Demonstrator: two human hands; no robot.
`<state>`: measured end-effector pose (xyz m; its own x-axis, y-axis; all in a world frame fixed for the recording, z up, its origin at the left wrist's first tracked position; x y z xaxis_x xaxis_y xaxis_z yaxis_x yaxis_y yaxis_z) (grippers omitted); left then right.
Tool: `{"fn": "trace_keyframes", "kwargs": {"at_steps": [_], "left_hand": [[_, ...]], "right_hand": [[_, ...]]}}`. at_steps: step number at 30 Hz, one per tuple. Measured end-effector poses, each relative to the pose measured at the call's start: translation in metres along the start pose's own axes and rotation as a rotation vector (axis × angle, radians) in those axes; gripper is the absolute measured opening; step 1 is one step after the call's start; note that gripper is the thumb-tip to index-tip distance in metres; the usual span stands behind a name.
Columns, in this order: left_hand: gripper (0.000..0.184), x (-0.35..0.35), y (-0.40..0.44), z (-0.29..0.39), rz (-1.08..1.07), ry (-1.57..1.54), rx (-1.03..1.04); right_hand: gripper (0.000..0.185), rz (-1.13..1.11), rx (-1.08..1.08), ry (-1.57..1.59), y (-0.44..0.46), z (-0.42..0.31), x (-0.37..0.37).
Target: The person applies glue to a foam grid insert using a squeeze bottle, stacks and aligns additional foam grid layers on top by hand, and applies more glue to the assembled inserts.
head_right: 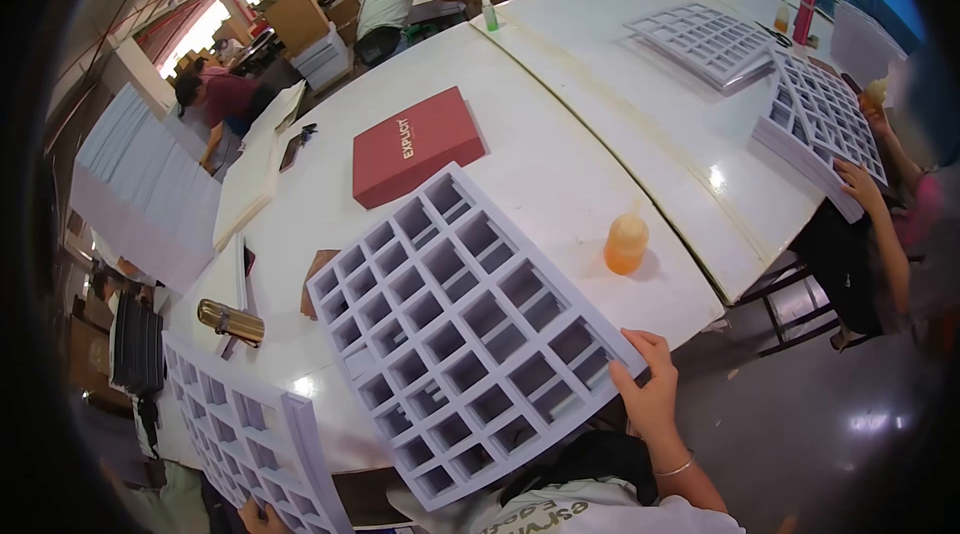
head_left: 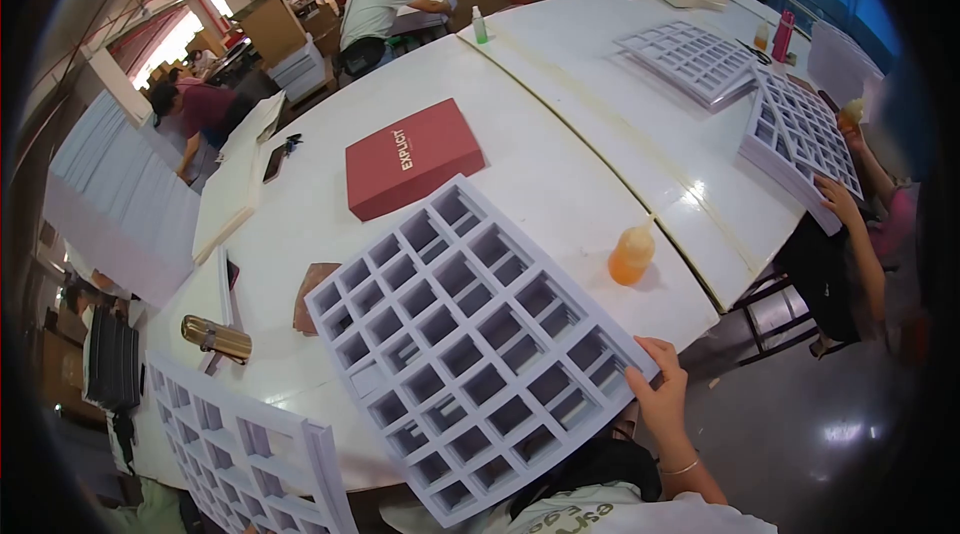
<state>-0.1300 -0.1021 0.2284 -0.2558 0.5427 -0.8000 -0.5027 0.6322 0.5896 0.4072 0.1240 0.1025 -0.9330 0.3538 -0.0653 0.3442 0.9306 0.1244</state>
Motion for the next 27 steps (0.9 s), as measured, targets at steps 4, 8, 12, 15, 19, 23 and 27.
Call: {"fn": "trace_keyframes", "kwargs": {"at_steps": [4, 8, 12, 15, 19, 23, 27], "left_hand": [[0.016, 0.004, -0.002, 0.004, -0.050, 0.031, -0.010], [0.022, 0.010, -0.009, -0.003, -0.053, -0.007, -0.057], [0.031, 0.037, -0.030, -0.054, -0.077, -0.077, -0.128], [0.027, 0.041, -0.020, -0.046, -0.150, 0.012, -0.127], [0.021, 0.039, -0.012, -0.020, -0.089, 0.173, 0.092], [0.023, 0.033, -0.016, -0.021, -0.160, 0.289, 0.055], [0.026, 0.027, -0.027, -0.054, -0.156, 0.296, -0.061]], "right_hand": [[0.039, 0.019, -0.141, -0.227, 0.002, -0.010, -0.002], [0.038, 0.097, -0.184, -0.150, 0.003, -0.025, -0.002], [0.043, 0.140, -0.007, 0.661, -0.004, -0.070, 0.028], [0.044, -0.039, -0.271, 0.892, -0.022, -0.123, 0.066], [0.050, -0.733, -0.683, 0.710, -0.066, -0.208, 0.127], [0.040, -0.729, -0.974, 0.692, -0.158, -0.234, 0.184], [0.042, -0.829, -1.076, 0.600, -0.224, -0.194, 0.224]]}}
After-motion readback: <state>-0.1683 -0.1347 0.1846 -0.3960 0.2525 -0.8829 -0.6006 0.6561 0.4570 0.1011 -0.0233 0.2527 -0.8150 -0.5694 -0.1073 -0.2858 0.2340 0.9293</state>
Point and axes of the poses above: each hand's wrist, its own y-axis towards the middle knuckle, its own x-axis out of the palm, z = x × y, the point moved 5 cm from there along y, towards the middle knuckle, and after that the axes turned 6 degrees about y, right-handed, at the moved point
